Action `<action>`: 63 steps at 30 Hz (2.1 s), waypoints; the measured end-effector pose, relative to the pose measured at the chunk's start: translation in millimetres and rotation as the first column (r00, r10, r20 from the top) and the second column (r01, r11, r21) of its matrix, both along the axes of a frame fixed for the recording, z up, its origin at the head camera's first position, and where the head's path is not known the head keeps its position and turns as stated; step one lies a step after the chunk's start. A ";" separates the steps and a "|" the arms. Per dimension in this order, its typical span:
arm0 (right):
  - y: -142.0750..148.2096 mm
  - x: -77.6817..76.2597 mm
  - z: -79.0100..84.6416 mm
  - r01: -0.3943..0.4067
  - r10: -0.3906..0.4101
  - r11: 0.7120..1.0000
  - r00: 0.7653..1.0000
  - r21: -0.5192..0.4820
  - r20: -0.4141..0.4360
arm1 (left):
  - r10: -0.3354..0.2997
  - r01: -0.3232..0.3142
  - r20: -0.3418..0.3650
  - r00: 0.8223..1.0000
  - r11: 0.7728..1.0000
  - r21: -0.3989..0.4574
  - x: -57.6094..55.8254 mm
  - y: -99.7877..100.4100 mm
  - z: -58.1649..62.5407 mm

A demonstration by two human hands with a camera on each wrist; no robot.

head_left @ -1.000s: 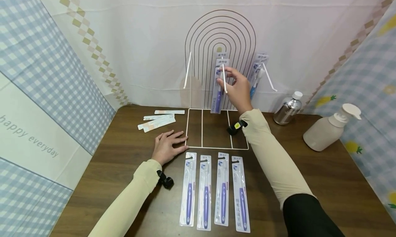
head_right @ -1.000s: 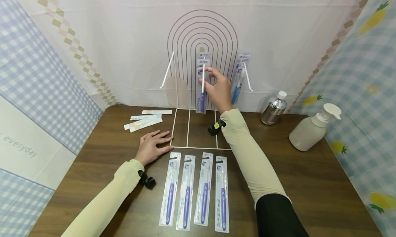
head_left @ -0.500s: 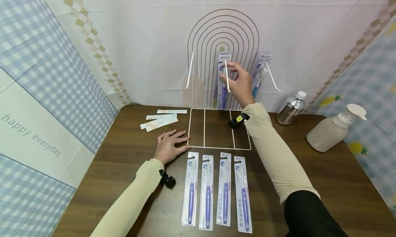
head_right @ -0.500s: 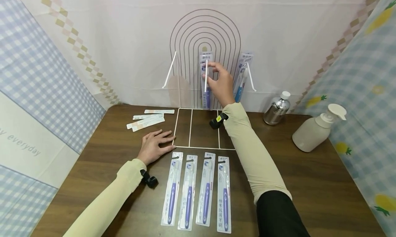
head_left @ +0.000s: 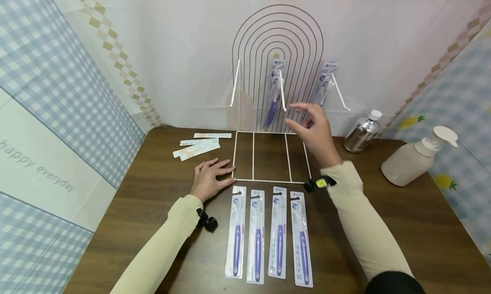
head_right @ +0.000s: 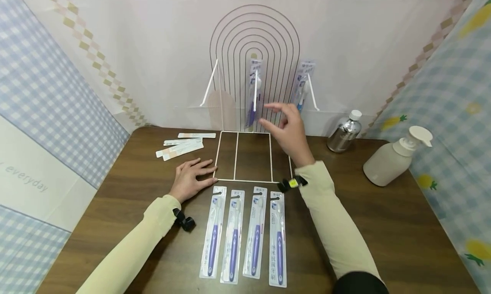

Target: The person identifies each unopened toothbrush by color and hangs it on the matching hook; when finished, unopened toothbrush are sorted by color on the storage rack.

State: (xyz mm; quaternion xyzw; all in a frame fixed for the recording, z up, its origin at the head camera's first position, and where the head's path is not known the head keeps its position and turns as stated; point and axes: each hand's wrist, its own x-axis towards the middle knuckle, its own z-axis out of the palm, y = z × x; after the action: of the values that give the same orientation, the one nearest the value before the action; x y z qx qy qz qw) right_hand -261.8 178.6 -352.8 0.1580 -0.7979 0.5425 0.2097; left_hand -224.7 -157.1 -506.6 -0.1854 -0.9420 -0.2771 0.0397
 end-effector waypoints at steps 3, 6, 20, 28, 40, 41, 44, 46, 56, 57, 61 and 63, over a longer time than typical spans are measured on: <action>14.1 29.0 -21.1 -0.049 0.048 0.999 0.991 0.003 0.122 | 0.006 -0.006 -0.009 1.000 1.000 0.002 -1.8 -1.4 2.0; 30.2 56.3 -48.7 -0.075 0.058 0.995 0.967 0.059 0.247 | 0.008 -0.008 -0.010 1.000 1.000 0.005 -2.8 -1.9 3.5; 61.5 148.2 -130.4 -0.154 -0.043 0.851 0.932 0.502 0.360 | 0.012 -0.012 -0.009 1.000 1.000 0.005 -1.0 1.1 2.7; 58.7 149.0 -139.3 -0.101 -0.032 0.872 0.964 0.479 0.262 | 0.008 -0.008 0.005 1.000 1.000 0.018 0.6 1.9 -0.1; 62.7 122.2 -83.1 -0.170 0.105 0.918 0.975 0.358 0.194 | 0.007 -0.007 0.005 1.000 1.000 0.019 1.8 0.4 1.7; 60.8 119.1 -73.9 -0.157 0.112 0.914 0.984 0.374 0.139 | 0.007 -0.007 0.006 1.000 1.000 0.020 2.0 0.7 2.1; 51.9 110.2 -43.6 -0.103 0.130 0.914 0.990 0.393 -0.044 | 0.008 -0.009 0.012 1.000 1.000 0.022 2.2 1.0 2.7; 44.5 104.9 -22.5 -0.075 0.148 0.919 0.976 0.386 -0.162 | 0.009 -0.009 0.014 1.000 1.000 0.022 2.2 1.2 2.9; 11.2 86.4 39.2 -0.079 0.200 0.940 0.914 0.331 -0.352 | 0.010 -0.010 0.008 1.000 1.000 0.016 1.4 0.8 0.3; 8.6 83.4 39.7 -0.087 0.202 0.943 0.916 0.321 -0.346 | 0.010 -0.010 0.007 1.000 1.000 0.017 1.3 0.8 0.3; 0.5 71.0 37.4 -0.100 0.189 0.957 0.928 0.273 -0.321 | 0.005 -0.005 0.002 1.000 1.000 0.020 0.7 1.3 0.1; -2.6 64.9 34.7 -0.108 0.183 0.962 0.936 0.249 -0.300 | 0.005 -0.005 0.004 1.000 1.000 0.016 0.7 1.3 -0.1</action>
State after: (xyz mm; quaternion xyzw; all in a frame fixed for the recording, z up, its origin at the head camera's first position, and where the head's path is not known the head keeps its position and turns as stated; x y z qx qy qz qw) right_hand -196.9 176.0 -318.1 0.3259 -0.7964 0.4284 0.2757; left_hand -224.1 -155.8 -506.7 -0.1820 -0.9402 -0.2851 0.0399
